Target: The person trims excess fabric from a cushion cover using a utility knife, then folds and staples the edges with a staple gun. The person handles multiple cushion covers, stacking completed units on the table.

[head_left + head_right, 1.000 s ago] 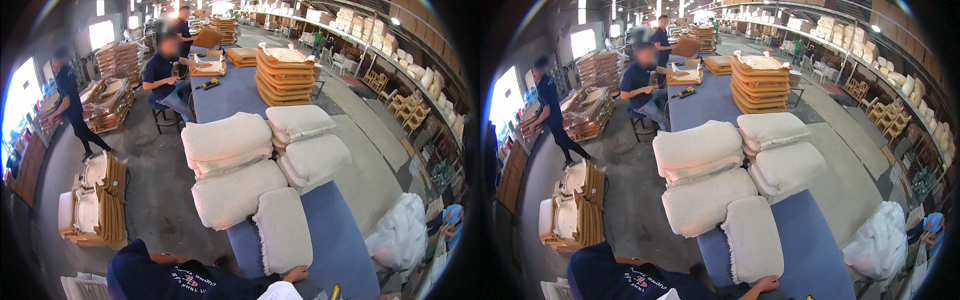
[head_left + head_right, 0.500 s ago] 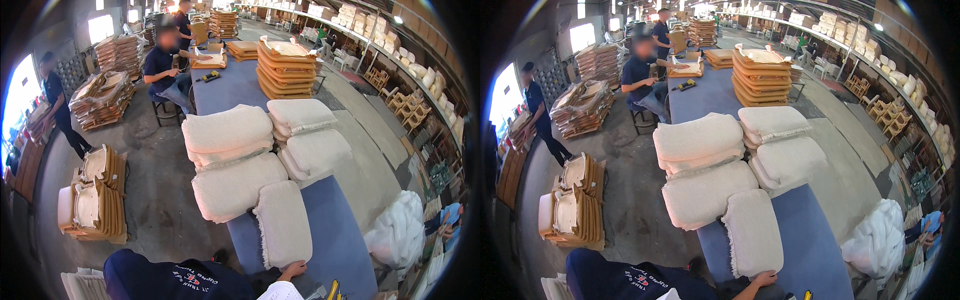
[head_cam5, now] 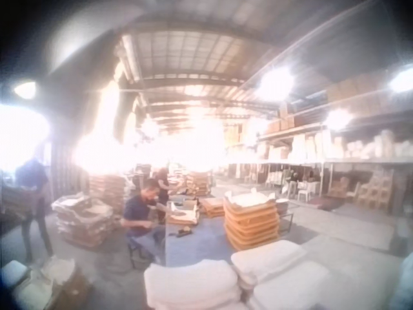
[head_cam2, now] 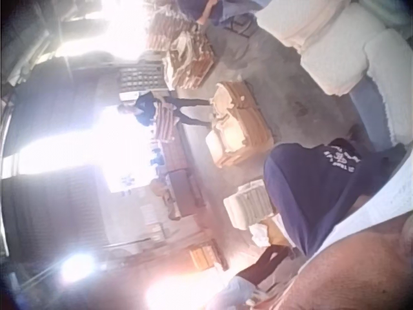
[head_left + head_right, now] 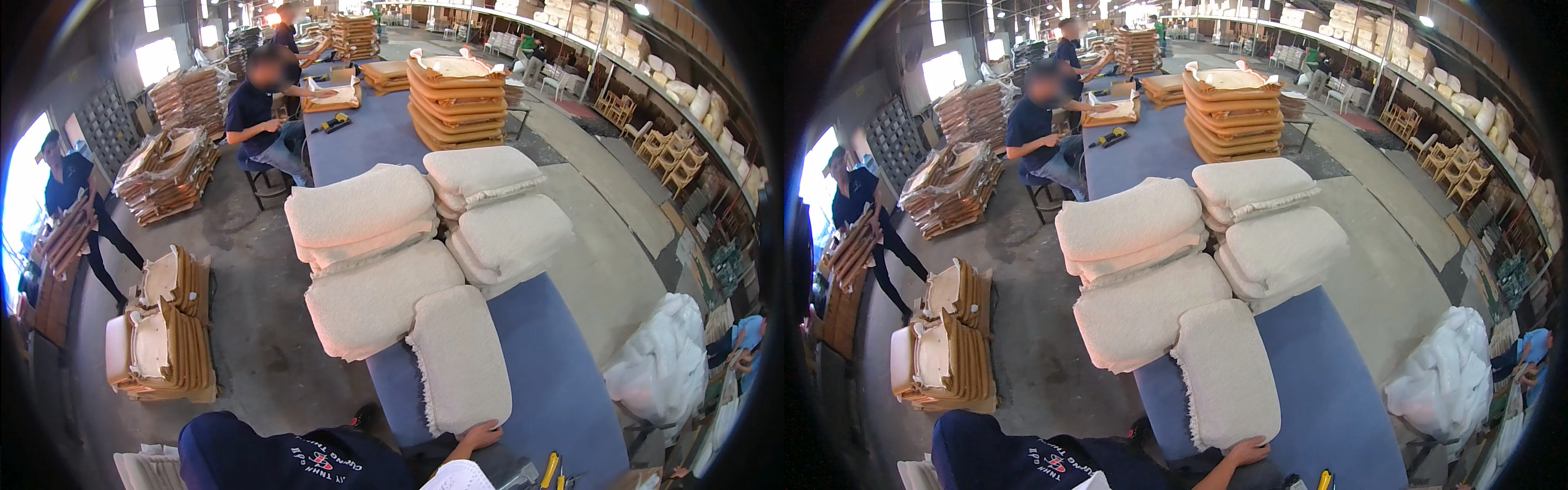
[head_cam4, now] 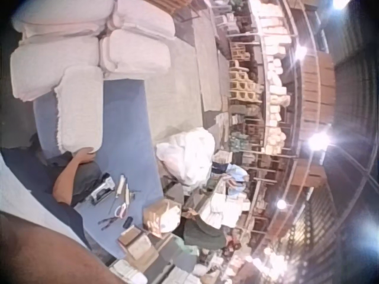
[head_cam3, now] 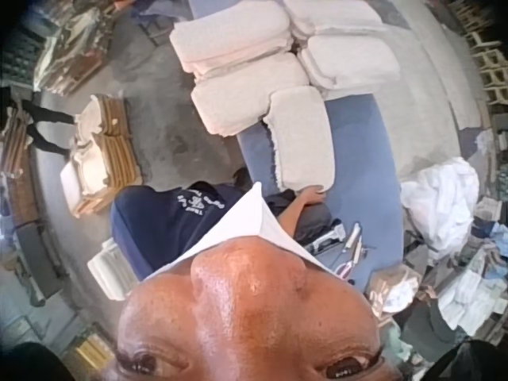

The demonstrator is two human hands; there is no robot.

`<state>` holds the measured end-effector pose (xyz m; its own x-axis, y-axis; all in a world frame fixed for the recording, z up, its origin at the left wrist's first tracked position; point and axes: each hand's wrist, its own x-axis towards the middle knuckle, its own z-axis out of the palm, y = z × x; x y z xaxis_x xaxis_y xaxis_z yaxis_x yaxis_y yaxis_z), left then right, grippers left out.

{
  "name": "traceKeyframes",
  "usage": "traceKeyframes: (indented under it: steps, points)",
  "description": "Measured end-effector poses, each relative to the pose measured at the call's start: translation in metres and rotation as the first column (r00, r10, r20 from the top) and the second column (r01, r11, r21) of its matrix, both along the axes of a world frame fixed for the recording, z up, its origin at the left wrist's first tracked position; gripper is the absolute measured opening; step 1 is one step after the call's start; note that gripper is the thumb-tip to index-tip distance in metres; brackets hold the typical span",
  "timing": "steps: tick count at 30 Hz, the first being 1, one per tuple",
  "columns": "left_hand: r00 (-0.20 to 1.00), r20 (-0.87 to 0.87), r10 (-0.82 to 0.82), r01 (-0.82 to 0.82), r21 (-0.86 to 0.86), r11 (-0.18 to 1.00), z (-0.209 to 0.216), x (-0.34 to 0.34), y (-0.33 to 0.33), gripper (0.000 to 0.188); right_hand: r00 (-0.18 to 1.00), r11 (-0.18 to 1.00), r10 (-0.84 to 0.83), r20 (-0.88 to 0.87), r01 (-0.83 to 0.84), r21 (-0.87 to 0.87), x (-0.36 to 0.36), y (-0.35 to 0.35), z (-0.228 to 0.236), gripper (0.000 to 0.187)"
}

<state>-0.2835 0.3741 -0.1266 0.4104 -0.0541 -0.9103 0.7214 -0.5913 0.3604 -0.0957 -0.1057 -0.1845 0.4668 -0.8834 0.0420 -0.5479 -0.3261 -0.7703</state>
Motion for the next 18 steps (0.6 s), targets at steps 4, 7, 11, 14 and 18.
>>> traceKeyframes:
  steps: [4, 7, 11, 14, 18]
  points:
    - [1.000, -0.004, 0.007, -0.007, -0.001, 1.000, 0.001, 0.000, -0.003, 0.033, 1.000, 1.000, -0.010, 0.010, 0.010, 0.001, 0.001, -0.004, -0.001, 0.049]
    - [1.000, -0.003, 0.009, -0.009, -0.005, 1.000, 0.002, 0.001, -0.005, 0.033, 1.000, 0.999, 0.030, 0.006, -0.029, -0.036, 0.001, -0.015, -0.007, 0.048]
    - [1.000, -0.007, 0.028, -0.028, -0.011, 1.000, -0.001, -0.004, -0.003, 0.032, 0.999, 0.999, 0.036, 0.019, -0.037, 0.028, 0.001, -0.014, -0.006, 0.047]
    - [1.000, -0.004, 0.029, -0.029, -0.024, 0.999, -0.002, -0.003, -0.001, 0.032, 0.999, 0.998, 0.033, 0.015, -0.034, 0.049, 0.001, -0.018, -0.009, 0.047]
    - [0.999, 0.004, 0.036, -0.036, -0.037, 0.999, -0.004, -0.004, 0.004, 0.031, 0.996, 0.993, 0.046, 0.072, -0.054, 0.102, 0.000, -0.022, -0.012, 0.047]
